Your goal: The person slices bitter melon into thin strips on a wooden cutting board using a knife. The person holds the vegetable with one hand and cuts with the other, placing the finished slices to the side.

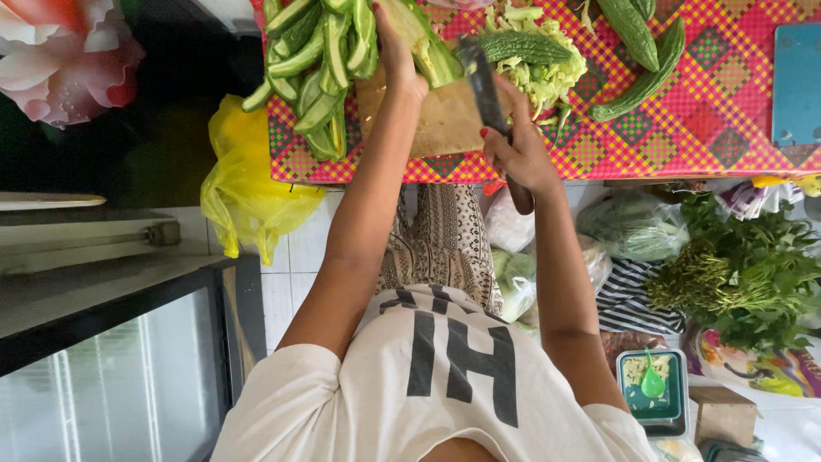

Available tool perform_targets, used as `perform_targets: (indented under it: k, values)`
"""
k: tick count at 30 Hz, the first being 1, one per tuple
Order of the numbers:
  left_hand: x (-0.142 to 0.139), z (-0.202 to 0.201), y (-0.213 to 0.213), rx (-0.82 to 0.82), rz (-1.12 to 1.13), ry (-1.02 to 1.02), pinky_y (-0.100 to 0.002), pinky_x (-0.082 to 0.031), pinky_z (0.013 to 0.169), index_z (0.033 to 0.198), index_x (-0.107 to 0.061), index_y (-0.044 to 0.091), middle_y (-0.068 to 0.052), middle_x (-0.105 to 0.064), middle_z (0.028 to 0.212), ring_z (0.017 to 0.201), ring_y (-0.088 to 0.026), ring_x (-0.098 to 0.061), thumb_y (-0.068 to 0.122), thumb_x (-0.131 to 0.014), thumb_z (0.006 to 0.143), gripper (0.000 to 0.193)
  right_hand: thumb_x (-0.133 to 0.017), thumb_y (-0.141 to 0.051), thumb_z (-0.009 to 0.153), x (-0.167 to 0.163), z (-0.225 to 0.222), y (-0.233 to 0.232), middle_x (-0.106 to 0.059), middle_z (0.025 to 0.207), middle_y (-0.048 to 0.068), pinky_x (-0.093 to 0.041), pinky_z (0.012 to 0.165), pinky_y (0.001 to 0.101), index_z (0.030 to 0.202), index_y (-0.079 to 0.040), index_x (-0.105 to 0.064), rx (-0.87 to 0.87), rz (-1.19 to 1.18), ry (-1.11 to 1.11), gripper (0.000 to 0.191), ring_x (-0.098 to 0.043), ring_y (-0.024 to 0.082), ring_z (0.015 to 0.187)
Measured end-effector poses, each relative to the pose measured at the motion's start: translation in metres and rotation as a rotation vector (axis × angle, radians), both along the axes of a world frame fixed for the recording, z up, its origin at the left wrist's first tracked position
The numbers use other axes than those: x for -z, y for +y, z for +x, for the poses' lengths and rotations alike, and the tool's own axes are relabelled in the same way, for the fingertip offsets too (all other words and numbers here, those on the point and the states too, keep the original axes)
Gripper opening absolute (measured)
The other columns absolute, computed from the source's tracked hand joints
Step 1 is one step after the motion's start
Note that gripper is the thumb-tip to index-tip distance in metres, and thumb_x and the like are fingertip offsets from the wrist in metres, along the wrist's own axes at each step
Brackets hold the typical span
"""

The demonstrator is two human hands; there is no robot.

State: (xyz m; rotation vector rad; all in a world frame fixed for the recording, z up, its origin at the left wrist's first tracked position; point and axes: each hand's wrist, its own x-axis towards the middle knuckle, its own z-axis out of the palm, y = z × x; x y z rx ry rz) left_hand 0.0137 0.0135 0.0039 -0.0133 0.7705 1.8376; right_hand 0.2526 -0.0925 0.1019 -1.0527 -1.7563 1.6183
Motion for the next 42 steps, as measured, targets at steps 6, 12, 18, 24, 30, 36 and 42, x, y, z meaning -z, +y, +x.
perform_targets:
  k: [6, 12, 18, 24, 30, 36, 42]
  values:
    - [0.005, 0.017, -0.013, 0.162, 0.015, 0.059, -0.047, -0.05, 0.103, 0.154, -0.04, 0.003, -0.016, -0.057, 0.14, 0.12, -0.027, -0.059, 0.071, -0.052, 0.093, 0.092, -0.077, -0.003, 0.098, 0.034, -0.026, 0.031, -0.068, 0.076, 0.003, -0.047, 0.044, 0.0266, 0.145, -0.007, -0.038, 0.343, 0.184, -0.032, 0.061, -0.059, 0.009, 0.051]
    - [0.002, 0.019, -0.031, 0.257, 0.081, 0.082, -0.048, -0.051, 0.101, 0.149, -0.043, 0.002, -0.015, -0.058, 0.136, 0.118, -0.027, -0.06, 0.073, -0.057, 0.088, 0.094, -0.071, 0.002, 0.087, 0.065, -0.059, 0.036, -0.068, 0.077, 0.0, -0.048, 0.044, 0.0243, 0.11, 0.002, -0.061, 0.374, 0.03, 0.175, 0.025, -0.06, 0.006, 0.051]
    - [0.001, 0.02, -0.048, 0.386, 0.183, 0.344, -0.046, -0.051, 0.102, 0.153, -0.032, -0.001, -0.016, -0.057, 0.132, 0.121, -0.028, -0.058, 0.05, -0.074, 0.094, 0.089, -0.072, 0.003, 0.094, 0.066, -0.063, 0.034, -0.064, 0.07, 0.005, -0.048, 0.046, 0.0253, 0.103, 0.009, -0.064, 0.511, -0.045, 0.382, 0.014, -0.061, 0.011, 0.05]
    - [0.001, 0.036, -0.076, 0.359, 0.196, 0.82, -0.036, -0.061, 0.084, 0.15, -0.004, 0.01, -0.012, -0.044, 0.137, 0.112, -0.026, -0.066, 0.003, -0.078, 0.083, 0.101, -0.067, -0.001, 0.097, 0.058, -0.06, 0.029, -0.073, 0.078, 0.008, -0.052, 0.05, 0.0232, 0.113, 0.011, -0.07, 0.591, 0.066, 0.342, 0.019, -0.07, 0.01, 0.06]
    - [0.018, 0.025, -0.071, 0.369, 0.094, 0.696, -0.037, -0.059, 0.08, 0.152, -0.026, -0.002, -0.02, -0.069, 0.118, 0.098, -0.024, -0.071, -0.005, -0.066, 0.093, 0.072, -0.075, -0.007, 0.096, 0.055, -0.067, 0.014, -0.073, 0.068, 0.002, -0.049, 0.051, 0.0219, 0.12, 0.004, -0.073, 0.525, 0.354, 0.098, 0.026, -0.065, 0.005, 0.055]
    - [0.021, 0.03, -0.075, 0.264, 0.013, 1.188, -0.039, -0.057, 0.071, 0.159, -0.016, -0.001, -0.018, -0.071, 0.102, 0.085, -0.024, -0.072, 0.006, -0.056, 0.101, 0.071, -0.083, -0.012, 0.089, 0.068, -0.075, 0.008, -0.07, 0.061, 0.001, -0.044, 0.049, 0.0249, 0.114, 0.0, -0.078, 0.561, 0.535, -0.068, 0.028, -0.06, 0.004, 0.05]
    - [0.018, 0.03, -0.081, 0.221, -0.064, 1.641, -0.047, -0.052, 0.056, 0.16, 0.0, -0.002, -0.022, -0.069, 0.079, 0.065, -0.035, -0.07, 0.019, -0.056, 0.106, 0.081, -0.083, -0.012, 0.088, 0.083, -0.078, 0.002, -0.074, 0.066, 0.002, -0.052, 0.052, 0.022, 0.113, 0.001, -0.076, 0.627, 0.335, -0.015, 0.029, -0.067, 0.004, 0.054]
